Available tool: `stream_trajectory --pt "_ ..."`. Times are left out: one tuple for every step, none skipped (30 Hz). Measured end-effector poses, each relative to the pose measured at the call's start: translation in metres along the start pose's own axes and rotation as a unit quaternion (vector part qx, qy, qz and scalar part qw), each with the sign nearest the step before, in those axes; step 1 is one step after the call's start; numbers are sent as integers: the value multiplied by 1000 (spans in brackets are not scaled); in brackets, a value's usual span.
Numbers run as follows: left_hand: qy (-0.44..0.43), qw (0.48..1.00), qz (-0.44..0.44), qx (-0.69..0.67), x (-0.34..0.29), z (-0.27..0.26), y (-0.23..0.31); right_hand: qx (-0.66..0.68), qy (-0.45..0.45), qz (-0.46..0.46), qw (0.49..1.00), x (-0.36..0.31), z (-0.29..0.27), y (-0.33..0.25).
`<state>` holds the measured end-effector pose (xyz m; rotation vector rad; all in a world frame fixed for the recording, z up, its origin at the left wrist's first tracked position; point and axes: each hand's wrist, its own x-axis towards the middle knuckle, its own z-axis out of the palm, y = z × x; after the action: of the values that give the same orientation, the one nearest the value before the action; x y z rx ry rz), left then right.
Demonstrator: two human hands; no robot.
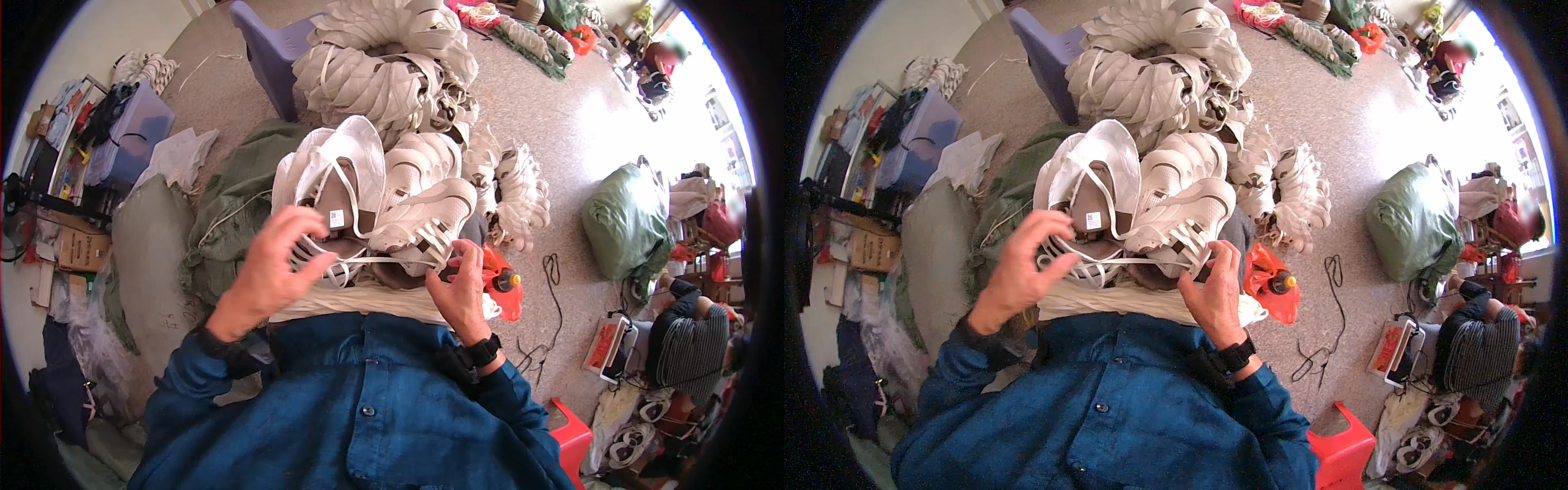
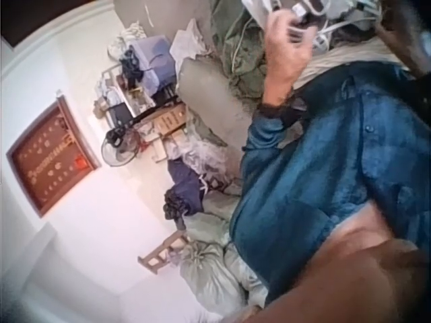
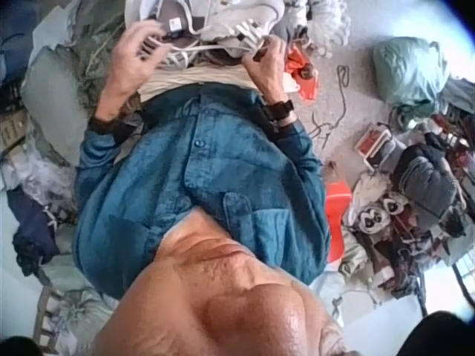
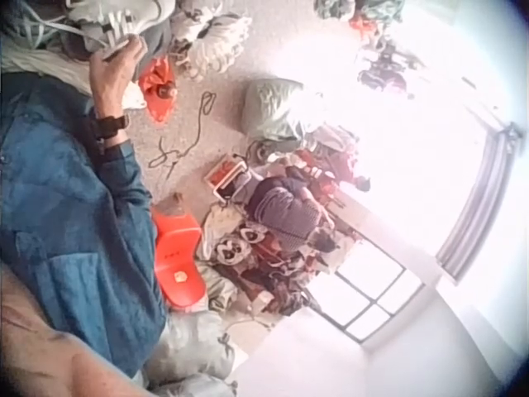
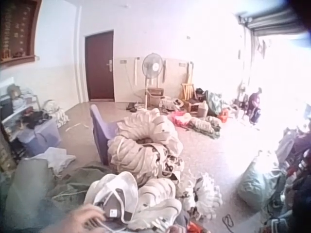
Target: Lacing white high-top shoes from a pile.
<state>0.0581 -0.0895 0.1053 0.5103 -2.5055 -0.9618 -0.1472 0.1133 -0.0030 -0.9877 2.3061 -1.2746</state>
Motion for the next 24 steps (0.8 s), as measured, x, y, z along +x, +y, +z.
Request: stream_trajectory --pt "1 1000 0 0 7 11 6 -1 0 -1 1000 0 1 0" --pt "9 997 43 69 13 23 10 -19 -6 -12 1000 1 1 1" --pt "16 987 86 138 20 36 12 -37 -11 -22 999 1 1 2" --pt "10 982 115 147 25 48 16 -38 -12 -23 999 2 2 2" --pt "3 977 145 157 29 60 17 -29 -22 -25 999 2 2 2" --pt "2 977 144 157 34 72 15 -20 -32 -27 999 2 2 3" --pt "-6 961 174 214 40 84 10 -21 -33 -28 999 3 2 1" --pt "-15 941 203 271 45 93 2 -8 -37 -21 999 3 1 -1" --pt "-16 941 207 269 50 99 -6 4 -38 -13 999 4 -1 -2" --pt "-34 946 196 256 53 104 -14 4 -36 -11 999 4 -1 0" --pt "-52 951 186 243 56 107 -23 -2 -38 -23 999 5 0 2" --pt "-55 950 191 239 60 108 -25 -9 -38 -33 999 5 -2 4" --pt "-76 962 171 198 65 107 -28 -12 -32 -29 999 5 -3 4" --pt "-98 971 152 156 69 107 -30 -10 -31 -33 999 5 -4 4" --pt "-89 980 152 93 72 109 -31 -12 -26 -35 999 4 -6 4" --pt "-126 983 127 45 75 110 -32 -30 -11 -45 998 4 -6 11" --pt "-164 981 105 -3 76 107 -36 -28 -4 -69 997 4 -2 14" --pt "-148 982 113 -37 76 105 -39 -36 9 -92 995 6 -1 16" --pt "-181 981 48 -49 77 99 -35 -28 11 -95 995 5 3 20" --pt "-184 980 35 -65 80 92 -27 -20 16 -100 995 8 6 22" --pt "-209 976 -1 -54 80 86 -26 -22 8 -102 995 8 7 20" --pt "-213 975 -22 -63 80 84 -30 -21 0 -105 994 8 7 16" --pt "-219 973 -38 -58 82 81 -30 -23 -8 -95 995 8 8 13" --pt "-218 972 -42 -74 83 80 -30 -23 -20 -86 996 7 7 9"
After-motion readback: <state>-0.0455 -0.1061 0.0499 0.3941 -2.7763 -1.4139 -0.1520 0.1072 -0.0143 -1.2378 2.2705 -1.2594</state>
